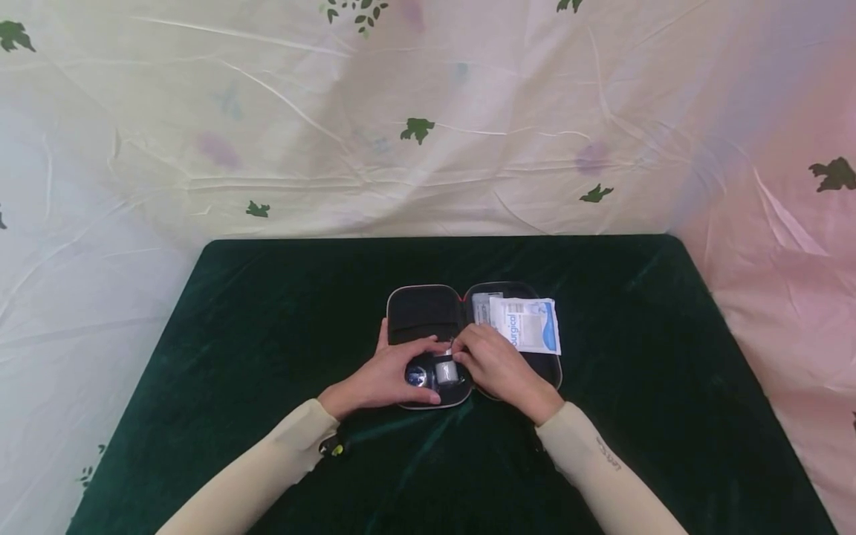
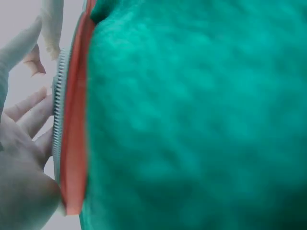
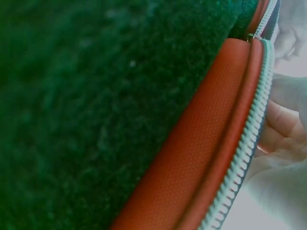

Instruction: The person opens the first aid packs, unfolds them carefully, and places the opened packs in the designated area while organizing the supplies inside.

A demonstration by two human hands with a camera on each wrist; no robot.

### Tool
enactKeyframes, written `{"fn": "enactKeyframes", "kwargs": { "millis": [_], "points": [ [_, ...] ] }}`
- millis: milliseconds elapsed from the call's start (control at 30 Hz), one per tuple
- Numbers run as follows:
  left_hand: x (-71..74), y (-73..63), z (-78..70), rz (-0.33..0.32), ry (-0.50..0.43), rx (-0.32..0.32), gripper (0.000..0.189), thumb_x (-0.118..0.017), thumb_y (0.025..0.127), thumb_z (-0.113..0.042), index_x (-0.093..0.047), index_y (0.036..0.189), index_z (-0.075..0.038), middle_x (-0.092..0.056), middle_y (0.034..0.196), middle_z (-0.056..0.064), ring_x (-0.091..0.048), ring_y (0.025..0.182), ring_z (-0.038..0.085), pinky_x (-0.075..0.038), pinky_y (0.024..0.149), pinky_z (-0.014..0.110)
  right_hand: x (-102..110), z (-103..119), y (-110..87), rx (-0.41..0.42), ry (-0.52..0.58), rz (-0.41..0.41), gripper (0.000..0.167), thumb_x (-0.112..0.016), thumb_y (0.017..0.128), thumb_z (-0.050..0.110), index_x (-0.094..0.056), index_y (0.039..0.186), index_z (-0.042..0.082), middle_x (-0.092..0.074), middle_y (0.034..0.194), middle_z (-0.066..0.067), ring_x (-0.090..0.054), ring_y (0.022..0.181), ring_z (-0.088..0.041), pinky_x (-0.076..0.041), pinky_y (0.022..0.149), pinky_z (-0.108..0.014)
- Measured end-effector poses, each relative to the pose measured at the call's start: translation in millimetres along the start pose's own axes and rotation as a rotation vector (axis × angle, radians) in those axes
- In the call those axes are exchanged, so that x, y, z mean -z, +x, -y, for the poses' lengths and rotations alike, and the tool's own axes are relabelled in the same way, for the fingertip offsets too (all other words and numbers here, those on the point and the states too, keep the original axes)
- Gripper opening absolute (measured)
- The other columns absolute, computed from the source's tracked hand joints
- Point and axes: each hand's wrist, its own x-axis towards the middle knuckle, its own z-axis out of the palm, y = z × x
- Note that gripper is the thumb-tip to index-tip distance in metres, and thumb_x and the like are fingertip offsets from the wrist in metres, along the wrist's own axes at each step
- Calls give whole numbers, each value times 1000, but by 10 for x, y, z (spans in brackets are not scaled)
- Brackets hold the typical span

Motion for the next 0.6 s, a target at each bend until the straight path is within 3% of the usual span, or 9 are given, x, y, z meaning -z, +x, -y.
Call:
{"fn": "enactKeyframes", "kwargs": {
  "millis": [167, 300, 433, 600],
  "points": [
    [-26, -40, 53, -47, 90, -42, 101, -84, 84, -51, -31, 163, -18, -38, 165, 2, -31, 153, 19, 17, 117, 68, -4, -16, -2, -4, 8, -1, 9, -70, 99, 11, -69, 105, 18, -66, 106, 4, -61, 105, -17, -52, 96, -45],
    [-41, -69, 6, 2, 236, -39, 112, -83, 80, -62, -28, 163, -11, -33, 167, 6, -17, 158, 23, 12, 117, 72, -6, -21, -1, -14, 13, 5, 10, -69, 99, 11, -70, 106, 18, -66, 105, 5, -60, 104, -16, -53, 94, -44],
    [-66, -75, -51, 42, 318, -19, 109, -81, 79, -65, -34, 160, -10, -38, 165, 7, -17, 158, 25, 11, 116, 73, -7, -19, -1, -21, 13, 10, 10, -69, 99, 11, -70, 106, 18, -66, 106, 5, -60, 104, -17, -53, 94, -44],
    [-84, -64, -58, 13, 276, -18, 98, -84, 80, -58, -41, 156, -14, -45, 160, 4, -23, 156, 25, 12, 116, 73, -7, -16, 4, -18, 10, 7, 10, -70, 98, 12, -70, 106, 18, -66, 106, 4, -61, 105, -18, -53, 95, -45]
  ]
}}
